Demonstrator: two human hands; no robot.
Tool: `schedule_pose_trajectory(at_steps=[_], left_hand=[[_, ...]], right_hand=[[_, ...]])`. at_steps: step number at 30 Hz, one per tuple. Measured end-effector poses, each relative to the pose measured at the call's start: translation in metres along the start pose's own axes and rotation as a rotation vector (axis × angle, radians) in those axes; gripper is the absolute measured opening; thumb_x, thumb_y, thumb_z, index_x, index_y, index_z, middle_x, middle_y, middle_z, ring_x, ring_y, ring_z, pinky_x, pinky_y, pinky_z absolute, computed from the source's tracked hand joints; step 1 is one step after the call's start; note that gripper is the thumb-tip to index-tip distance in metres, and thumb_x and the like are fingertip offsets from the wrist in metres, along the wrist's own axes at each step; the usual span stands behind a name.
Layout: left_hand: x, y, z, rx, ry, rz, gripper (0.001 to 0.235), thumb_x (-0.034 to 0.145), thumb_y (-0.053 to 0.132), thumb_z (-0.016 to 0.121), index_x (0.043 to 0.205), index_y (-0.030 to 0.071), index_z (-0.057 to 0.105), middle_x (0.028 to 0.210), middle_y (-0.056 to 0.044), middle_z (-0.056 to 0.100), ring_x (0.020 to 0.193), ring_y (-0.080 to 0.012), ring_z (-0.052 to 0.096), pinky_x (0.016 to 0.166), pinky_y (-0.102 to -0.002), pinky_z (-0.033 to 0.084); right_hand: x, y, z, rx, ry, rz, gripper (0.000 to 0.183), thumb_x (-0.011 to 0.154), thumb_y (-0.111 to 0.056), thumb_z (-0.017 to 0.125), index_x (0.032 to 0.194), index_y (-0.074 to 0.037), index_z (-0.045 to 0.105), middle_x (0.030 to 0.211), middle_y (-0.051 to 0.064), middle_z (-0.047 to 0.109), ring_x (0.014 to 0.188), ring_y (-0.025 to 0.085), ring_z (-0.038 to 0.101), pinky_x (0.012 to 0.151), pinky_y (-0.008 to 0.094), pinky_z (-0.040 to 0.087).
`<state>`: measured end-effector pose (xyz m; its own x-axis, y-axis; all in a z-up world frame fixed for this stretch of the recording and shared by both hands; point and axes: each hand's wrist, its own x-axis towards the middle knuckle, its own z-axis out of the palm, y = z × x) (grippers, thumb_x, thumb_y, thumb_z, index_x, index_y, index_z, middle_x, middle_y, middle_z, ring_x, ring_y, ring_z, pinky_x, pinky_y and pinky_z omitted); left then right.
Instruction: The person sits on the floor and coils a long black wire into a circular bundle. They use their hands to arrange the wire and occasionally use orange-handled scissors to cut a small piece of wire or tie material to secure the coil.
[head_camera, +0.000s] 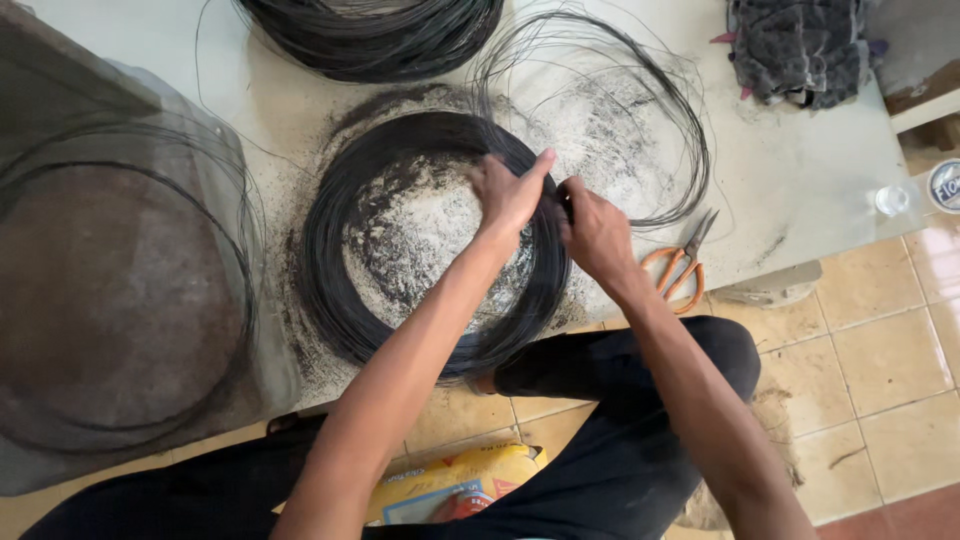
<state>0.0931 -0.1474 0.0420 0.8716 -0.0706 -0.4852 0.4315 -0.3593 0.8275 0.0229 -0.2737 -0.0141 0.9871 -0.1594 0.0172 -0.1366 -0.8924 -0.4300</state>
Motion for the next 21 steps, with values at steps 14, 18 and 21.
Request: schedule_pose_trajectory(at_steps=[14,18,21], left_hand=[[-0.020,0.123,0.040,-0.670,-0.251,-0.177,0.027,0.088,0.023,0.068,0.090,-0.003,0.059,0.063,-0.008,0.054,0.049,-0.0185,0.054,0.044,-0.031,0.041],[0.072,0.058,0.118,-0.237,0.205,-0.125,0.037,0.086,0.031,0.060,0.092,-0.005,0.068,0.063,-0.015,0.062,0.045,-0.0312,0.065,0.040,-0.041,0.054],[0.065,0.057,0.110,-0.102,0.279,-0.159,0.039,0.095,0.036,0.047,0.098,0.007,0.073,0.087,-0.014,0.073,0.094,-0.0315,0.073,0.082,-0.044,0.060]], right_hand=[[-0.019,0.008,-0.104,0.285,0.214,-0.168,0.011,0.102,-0.014,0.062,0.104,-0.004,0.059,0.070,0.009,0.057,0.058,0.018,0.045,0.059,0.034,0.040],[-0.030,0.039,-0.066,0.190,0.271,-0.310,0.033,0.091,-0.013,0.068,0.124,-0.009,0.063,0.093,0.017,0.065,0.089,0.040,0.060,0.082,0.048,0.050],[-0.087,-0.037,-0.106,0.072,0.284,-0.051,0.084,0.083,-0.044,0.077,0.147,-0.003,0.041,0.127,0.036,0.049,0.124,0.051,0.045,0.111,0.066,0.024]])
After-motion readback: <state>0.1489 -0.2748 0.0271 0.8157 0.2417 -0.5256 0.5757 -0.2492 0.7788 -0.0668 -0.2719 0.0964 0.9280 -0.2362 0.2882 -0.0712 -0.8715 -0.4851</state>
